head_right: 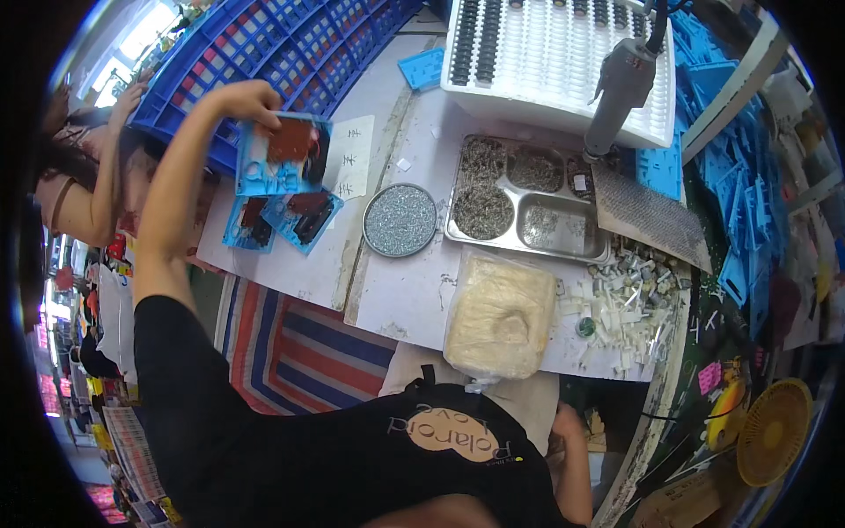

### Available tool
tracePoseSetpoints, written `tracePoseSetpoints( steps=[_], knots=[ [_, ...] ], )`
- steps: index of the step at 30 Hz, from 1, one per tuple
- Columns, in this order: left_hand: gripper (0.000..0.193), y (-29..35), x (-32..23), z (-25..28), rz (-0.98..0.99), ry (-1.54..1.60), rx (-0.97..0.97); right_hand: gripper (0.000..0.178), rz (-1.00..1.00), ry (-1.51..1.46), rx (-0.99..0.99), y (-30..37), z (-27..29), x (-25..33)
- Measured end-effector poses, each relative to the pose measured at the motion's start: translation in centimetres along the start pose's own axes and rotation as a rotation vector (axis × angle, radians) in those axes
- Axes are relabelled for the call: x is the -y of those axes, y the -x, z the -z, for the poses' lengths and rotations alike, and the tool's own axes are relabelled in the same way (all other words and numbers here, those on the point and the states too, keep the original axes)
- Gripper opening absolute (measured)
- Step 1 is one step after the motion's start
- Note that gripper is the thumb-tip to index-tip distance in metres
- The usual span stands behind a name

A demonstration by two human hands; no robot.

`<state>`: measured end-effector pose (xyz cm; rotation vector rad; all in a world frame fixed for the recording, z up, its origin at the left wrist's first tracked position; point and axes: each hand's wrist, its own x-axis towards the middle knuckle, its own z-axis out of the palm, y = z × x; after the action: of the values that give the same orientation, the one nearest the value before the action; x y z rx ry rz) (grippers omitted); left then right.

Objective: Soldering wires and assembling the internal components of a blue electronic device.

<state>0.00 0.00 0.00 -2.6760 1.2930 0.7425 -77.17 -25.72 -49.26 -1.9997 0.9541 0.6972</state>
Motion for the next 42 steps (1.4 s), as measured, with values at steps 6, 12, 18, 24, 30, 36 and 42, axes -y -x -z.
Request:
tracePoseSetpoints(
  steps=[6, 12, 18, 24, 30, 36, 42],
  knots=[
    [0.026, 8.1, -5.5, -2.8, -0.222, 0.723, -0.236, 0.027, 0.357, -0.191, 0.064, 13.0, 16.8, 21.8],
    [0.021, 5.7, -20.4, -22.8, -0.276, 1.414, -0.221, 0.055, 0.975, -1.030, 0.266, 5.9, 16.4, 32.5],
    [0.028, 3.7, -29.9, -34.2, -0.127, 1.715, -0.202, 0.047, 0.749, -1.318, 0.147, 3.5, 17.0, 29.7],
    [0.052, 4.4, -31.2, -35.2, -0.122, 1.054, -0.334, 0.031, 0.646, -0.686, -0.486, 1.9, 18.2, 27.3],
    [0.069, 4.9, -30.2, -36.9, -0.164, 0.547, -0.477, 0.016, 0.719, -0.170, -0.815, 0.6, 16.7, 27.8],
    [0.070, 4.9, -31.2, -38.2, -0.189, 0.427, -0.585, 0.014, 0.842, -0.045, -0.633, -1.5, 19.1, 27.8],
    [0.082, 5.5, -31.5, -36.9, -0.410, 0.425, -0.637, 0.013, 0.670, -0.586, -0.502, 0.1, 19.0, 27.2]
  ],
)
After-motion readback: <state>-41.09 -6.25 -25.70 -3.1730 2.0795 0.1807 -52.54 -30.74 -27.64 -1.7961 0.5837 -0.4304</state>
